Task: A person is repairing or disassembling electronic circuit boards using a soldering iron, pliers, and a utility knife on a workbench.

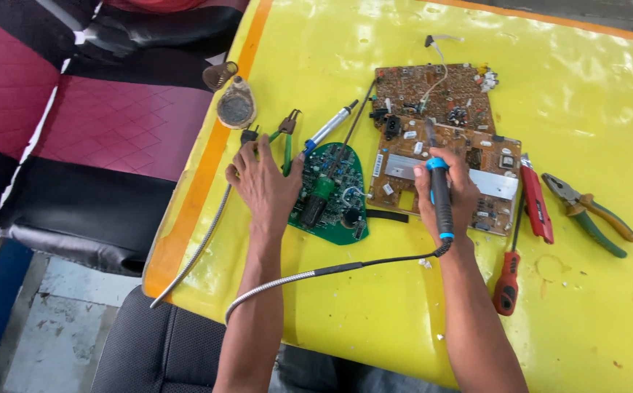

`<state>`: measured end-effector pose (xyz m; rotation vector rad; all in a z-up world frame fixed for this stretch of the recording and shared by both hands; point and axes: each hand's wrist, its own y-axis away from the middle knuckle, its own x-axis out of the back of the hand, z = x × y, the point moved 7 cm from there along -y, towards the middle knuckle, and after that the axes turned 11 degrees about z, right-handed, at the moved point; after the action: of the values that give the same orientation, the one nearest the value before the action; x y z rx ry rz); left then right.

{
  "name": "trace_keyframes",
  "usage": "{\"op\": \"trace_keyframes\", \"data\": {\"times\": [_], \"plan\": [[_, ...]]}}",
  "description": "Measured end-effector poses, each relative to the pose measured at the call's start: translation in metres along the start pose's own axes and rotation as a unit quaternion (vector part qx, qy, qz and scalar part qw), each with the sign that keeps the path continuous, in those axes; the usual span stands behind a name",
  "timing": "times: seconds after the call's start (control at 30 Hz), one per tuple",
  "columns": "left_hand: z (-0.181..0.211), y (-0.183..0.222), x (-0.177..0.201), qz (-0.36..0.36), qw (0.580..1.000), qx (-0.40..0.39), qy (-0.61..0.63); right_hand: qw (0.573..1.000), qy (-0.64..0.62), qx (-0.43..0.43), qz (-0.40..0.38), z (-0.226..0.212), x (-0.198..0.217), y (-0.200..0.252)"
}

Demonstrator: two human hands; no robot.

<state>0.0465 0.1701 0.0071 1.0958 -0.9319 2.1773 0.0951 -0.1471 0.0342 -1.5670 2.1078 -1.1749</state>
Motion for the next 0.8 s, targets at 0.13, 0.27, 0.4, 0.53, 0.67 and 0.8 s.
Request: {"op": "trace_keyframes", "data": {"times": [0.13, 0.27, 0.4, 0.53, 0.67, 0.8], "plan": [[0.020, 0.028, 0.023, 0.014, 1.000, -0.013, 0.021, 1.000, 0.018, -0.002, -0.009, -0.007, -0.005, -0.001], [0.027, 0.056, 0.031, 0.037, 0.996, -0.009, 0.082, 0.998, -0.029, 0.012, -0.050, -0.052, -0.039, -0.024], [0.024, 0.062, 0.038, 0.076, 0.987, -0.016, 0.138, 0.981, -0.135, 0.066, -0.119, -0.143, -0.093, -0.053], [0.032, 0.098, 0.051, 0.117, 0.983, -0.045, 0.136, 0.968, -0.184, 0.103, -0.134, -0.188, -0.156, -0.061], [0.031, 0.126, 0.039, 0.062, 0.986, -0.026, 0.155, 0.952, -0.226, 0.138, -0.153, -0.219, -0.199, -0.067], [0.025, 0.132, 0.029, 0.012, 0.990, -0.008, 0.143, 0.954, -0.198, 0.149, -0.168, -0.223, -0.221, -0.059]]}}
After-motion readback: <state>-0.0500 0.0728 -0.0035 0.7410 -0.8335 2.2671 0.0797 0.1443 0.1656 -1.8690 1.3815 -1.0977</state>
